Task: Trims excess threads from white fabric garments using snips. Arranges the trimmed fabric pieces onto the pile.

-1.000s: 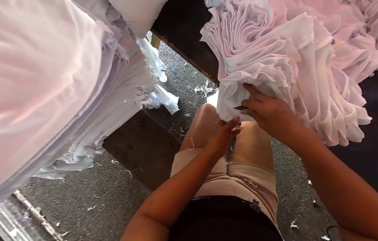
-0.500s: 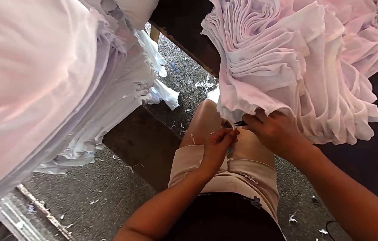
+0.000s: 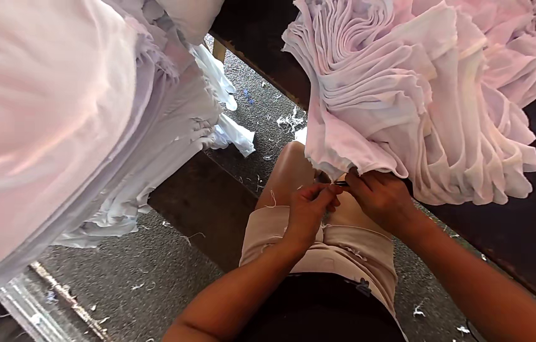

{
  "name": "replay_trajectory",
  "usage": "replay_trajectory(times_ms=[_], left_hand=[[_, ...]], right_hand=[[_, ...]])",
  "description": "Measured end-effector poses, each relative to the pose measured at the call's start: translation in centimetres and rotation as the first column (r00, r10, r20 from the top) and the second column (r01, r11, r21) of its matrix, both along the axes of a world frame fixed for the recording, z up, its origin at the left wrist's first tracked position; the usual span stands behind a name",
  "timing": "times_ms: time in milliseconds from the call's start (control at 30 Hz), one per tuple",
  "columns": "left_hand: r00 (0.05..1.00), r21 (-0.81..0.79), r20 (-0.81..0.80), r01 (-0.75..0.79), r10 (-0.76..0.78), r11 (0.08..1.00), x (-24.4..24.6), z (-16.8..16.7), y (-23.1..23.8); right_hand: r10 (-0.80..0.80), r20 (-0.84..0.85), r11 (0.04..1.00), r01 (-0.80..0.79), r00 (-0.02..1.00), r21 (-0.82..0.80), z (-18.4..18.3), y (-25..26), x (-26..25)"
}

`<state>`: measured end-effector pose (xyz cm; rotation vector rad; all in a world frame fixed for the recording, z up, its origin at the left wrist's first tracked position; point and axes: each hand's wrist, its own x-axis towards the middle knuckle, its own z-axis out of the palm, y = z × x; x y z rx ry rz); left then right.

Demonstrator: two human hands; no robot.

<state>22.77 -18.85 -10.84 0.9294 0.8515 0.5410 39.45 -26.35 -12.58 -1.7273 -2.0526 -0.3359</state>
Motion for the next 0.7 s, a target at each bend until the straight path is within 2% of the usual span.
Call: replay_trajectory(times_ms=[167,400,467,500,533,567,600,633,667,700], left_hand=[[1.0,-0.077,-0.001,-0.026,0.026,0.997,0.1,0.3,0.1],[0.999,-0.068,0.0,-0.047,0.047,0.997,0.4,0.1,-0.1],[1.0,-0.025,-0.023,0.016,-0.017,1.0,0.1,-0.4,0.1],[0.99,0.014,-0.054,0.133,-0.132,0.991,-0.2,-0.7,0.4],[0.947,0.074,-0.102,0.312,-0.304,0.947,-0.6,-1.0,0.7],[0.855,0.151,-0.169,0.514,-0.491,0.844,-0.9,-1.2,0.9],[0.735,0.224,-0.251,0.677,-0.63,0.701,-1.0,-1.4,1.1],[0.629,0.26,-0.316,0.778,-0.711,0.573,-0.9,-1.2,1.2],[0.569,0.277,-0.351,0.822,-0.744,0.497,-0.7,-1.0,1.3],[0.564,0.296,-0.369,0.825,-0.739,0.481,-0.3,-0.8,1.5]], right_hand=[[-0.018,-0.031,1.0,0.018,0.999,0.014,-0.1,-0.1,-0.2],[0.021,0.02,0.999,-0.021,1.0,0.029,0.0,0.4,-0.5],[-0.038,0.011,0.998,0.037,0.999,0.044,0.4,0.6,0.2],[-0.088,-0.008,0.996,0.088,0.996,0.032,1.3,0.9,1.0],[-0.131,-0.05,0.991,0.13,0.99,-0.007,2.8,1.4,2.2],[-0.165,-0.108,0.985,0.158,0.98,-0.074,4.4,1.9,3.5],[-0.183,-0.15,0.978,0.164,0.972,-0.131,5.7,2.7,5.0],[-0.181,-0.19,0.976,0.152,0.965,-0.156,6.6,3.6,6.4],[-0.174,-0.222,0.975,0.136,0.959,-0.176,7.2,4.3,7.6],[-0.165,-0.242,0.975,0.12,0.956,-0.188,7.5,5.0,8.5]])
